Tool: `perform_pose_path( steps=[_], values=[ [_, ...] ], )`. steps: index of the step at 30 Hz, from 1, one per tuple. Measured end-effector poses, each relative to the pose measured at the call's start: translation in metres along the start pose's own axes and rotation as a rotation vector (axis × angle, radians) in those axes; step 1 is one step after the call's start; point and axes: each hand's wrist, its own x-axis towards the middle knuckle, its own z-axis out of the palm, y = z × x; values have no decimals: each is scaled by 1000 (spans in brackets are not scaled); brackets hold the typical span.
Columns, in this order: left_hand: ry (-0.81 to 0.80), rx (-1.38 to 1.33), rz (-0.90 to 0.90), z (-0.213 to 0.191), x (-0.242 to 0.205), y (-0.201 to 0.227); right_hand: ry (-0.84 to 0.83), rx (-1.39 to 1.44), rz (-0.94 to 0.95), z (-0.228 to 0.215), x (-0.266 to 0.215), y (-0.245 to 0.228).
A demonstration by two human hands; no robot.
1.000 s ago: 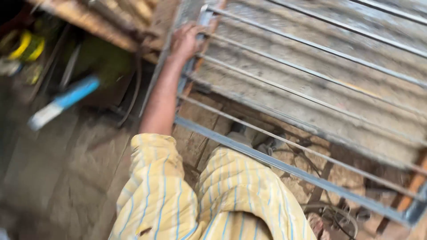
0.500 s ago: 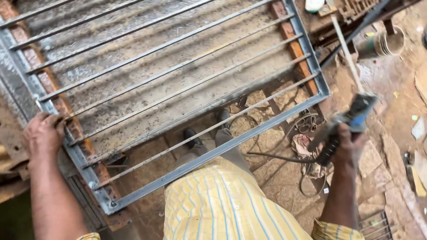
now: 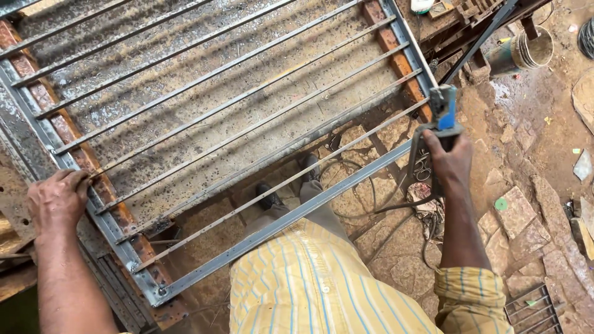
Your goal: The person measures a metal frame using a tape measure and then welds the metal rods onto the frame using a welding tool.
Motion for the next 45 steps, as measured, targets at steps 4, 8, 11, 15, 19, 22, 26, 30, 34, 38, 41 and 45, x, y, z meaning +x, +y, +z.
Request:
perform_pose_path(
  steps=[4,8,11,15,19,22,26,30,34,38,41,45],
  values=[
    [117,139,114,14,5,-9,-7,-162,-5,10,15,-9],
    [148,136,100,23,3,-11,-42,-348,14,18,32,-20],
    [141,120,87,27,5,-11,-50,-338,52,22,41,-20],
    [172,113,116,32,6,-16,-44,-377,-47,28,58,-8],
    [189,95,104,36,6,-16,-58,-334,-55,28,61,-5],
    [155,105,95,34,9,-15,-42,-330,-7,28,55,-11],
    [165,93,99,33,7,-13,-35,-308,25,26,50,-19],
    [199,108,115,35,6,-14,-25,-320,20,26,49,-22],
    [166,40,85,37,9,-16,-17,-189,89,23,49,-19],
    [175,36,86,42,10,-18,2,20,171,21,50,-16],
    [219,58,119,46,11,-20,-7,170,195,21,53,-15],
    [244,23,142,44,8,-20,-15,220,205,20,54,-12]
  ],
)
